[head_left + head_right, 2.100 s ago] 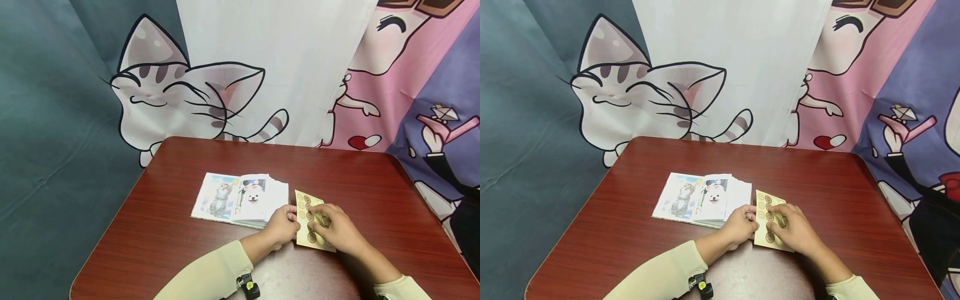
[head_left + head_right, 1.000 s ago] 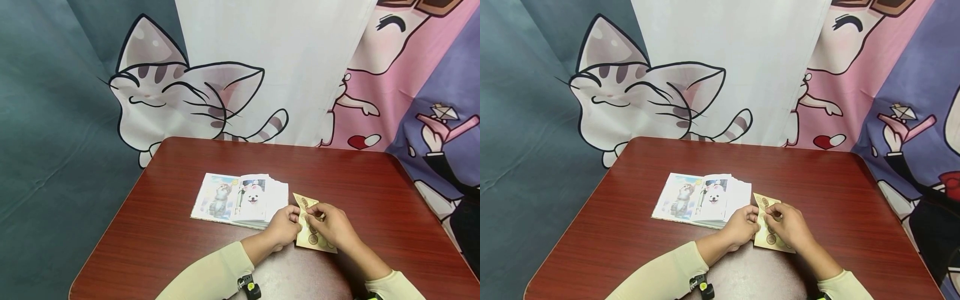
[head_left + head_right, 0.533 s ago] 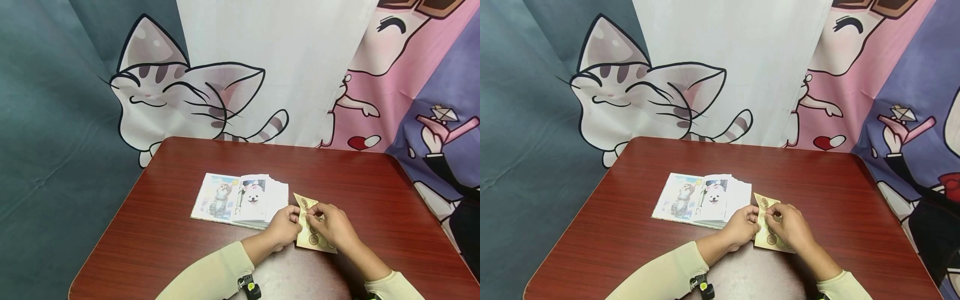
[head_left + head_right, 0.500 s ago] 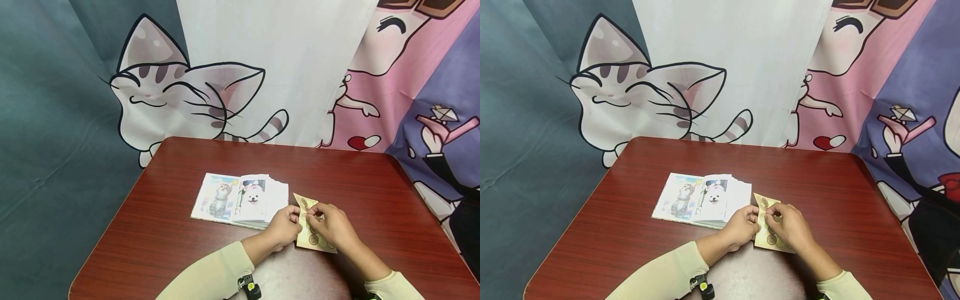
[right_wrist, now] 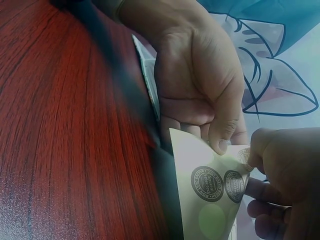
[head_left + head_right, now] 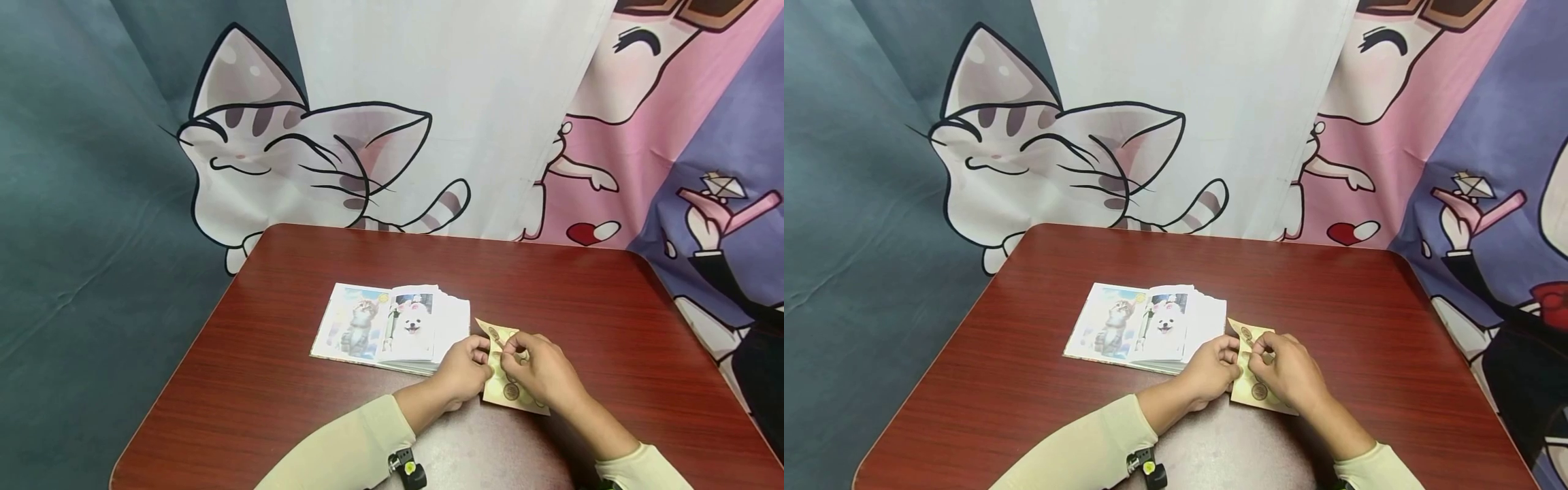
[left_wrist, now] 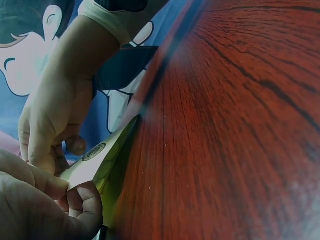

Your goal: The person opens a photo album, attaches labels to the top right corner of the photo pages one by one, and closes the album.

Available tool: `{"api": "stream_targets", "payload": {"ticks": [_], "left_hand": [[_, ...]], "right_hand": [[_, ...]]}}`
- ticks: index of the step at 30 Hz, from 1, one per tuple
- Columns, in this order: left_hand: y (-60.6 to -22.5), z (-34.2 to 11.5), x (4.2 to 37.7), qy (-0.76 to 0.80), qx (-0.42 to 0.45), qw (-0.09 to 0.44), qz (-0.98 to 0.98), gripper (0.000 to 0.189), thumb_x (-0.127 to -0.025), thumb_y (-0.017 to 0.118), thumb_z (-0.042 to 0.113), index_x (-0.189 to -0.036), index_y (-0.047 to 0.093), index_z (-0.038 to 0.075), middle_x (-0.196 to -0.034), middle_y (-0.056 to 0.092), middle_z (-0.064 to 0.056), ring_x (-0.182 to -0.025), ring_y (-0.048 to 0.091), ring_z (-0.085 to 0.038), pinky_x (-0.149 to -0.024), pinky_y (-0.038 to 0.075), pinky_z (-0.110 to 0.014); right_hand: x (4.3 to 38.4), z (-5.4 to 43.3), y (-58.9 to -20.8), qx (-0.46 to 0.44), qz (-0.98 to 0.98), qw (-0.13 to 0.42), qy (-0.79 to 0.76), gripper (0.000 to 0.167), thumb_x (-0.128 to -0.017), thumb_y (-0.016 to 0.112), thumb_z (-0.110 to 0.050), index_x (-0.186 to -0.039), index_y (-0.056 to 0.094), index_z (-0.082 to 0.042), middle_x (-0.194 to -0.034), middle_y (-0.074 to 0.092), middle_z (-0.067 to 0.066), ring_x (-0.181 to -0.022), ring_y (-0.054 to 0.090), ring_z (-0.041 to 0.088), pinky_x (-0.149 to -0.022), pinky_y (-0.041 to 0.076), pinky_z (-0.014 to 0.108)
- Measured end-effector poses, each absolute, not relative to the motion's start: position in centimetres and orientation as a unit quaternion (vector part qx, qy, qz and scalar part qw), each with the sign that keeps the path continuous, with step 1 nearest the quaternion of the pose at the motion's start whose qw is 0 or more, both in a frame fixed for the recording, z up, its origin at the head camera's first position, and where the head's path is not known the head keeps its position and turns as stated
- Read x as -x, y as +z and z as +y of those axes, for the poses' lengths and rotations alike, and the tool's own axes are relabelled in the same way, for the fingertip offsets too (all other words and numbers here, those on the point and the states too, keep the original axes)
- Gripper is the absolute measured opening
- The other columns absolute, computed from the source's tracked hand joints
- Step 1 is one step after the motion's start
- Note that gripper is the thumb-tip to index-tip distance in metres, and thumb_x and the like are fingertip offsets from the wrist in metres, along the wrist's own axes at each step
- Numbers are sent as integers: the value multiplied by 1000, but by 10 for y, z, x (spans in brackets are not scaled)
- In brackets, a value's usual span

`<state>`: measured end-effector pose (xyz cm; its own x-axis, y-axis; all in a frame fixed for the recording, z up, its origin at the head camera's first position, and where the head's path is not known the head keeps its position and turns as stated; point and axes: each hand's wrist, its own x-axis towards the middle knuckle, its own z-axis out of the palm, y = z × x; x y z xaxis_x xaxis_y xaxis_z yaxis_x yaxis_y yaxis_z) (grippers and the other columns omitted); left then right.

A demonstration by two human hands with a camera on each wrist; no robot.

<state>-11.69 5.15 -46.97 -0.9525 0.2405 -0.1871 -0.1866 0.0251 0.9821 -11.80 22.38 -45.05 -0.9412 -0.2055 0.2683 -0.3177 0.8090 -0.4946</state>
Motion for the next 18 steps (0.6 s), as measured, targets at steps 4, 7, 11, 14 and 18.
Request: {"api": "stream_targets", "payload": {"ticks": [4,7,11,14,18], "left_hand": [[-472,52,118,704,-18,153,693,37,-80,59,-21,-109,65,2,-77,56,-1,-63,52,-8,-54,45,-19],[-472,52,118,704,-13,153,694,36,-81,59,-21,-109,65,1,-78,56,0,-63,51,-8,-53,44,-18],[-471,51,118,695,-4,147,704,37,-81,58,-20,-110,66,1,-78,54,1,-61,49,-7,-51,41,-16],[-469,51,118,695,3,148,704,38,-81,59,-19,-113,66,1,-79,54,0,-59,48,-8,-48,41,-17],[-467,50,117,696,5,159,700,40,-85,63,-16,-121,64,1,-83,57,-2,-59,53,-10,-48,49,-22]], "right_hand": [[117,225,-451,-143,-944,102,278,19,-80,73,-11,-78,60,-24,-77,61,-3,-70,50,15,-59,41,33],[117,225,-450,-141,-945,95,281,17,-80,72,-12,-78,60,-23,-79,61,-2,-70,50,16,-59,41,33],[116,225,-447,-120,-947,77,287,12,-83,68,-13,-80,60,-20,-80,60,0,-67,48,17,-58,40,34],[116,225,-444,-99,-949,58,293,7,-85,66,-14,-82,60,-17,-78,58,0,-63,46,16,-55,38,33],[115,225,-444,-78,-951,39,298,8,-87,66,-14,-84,59,-16,-70,54,-1,-58,43,15,-51,36,33]]}}
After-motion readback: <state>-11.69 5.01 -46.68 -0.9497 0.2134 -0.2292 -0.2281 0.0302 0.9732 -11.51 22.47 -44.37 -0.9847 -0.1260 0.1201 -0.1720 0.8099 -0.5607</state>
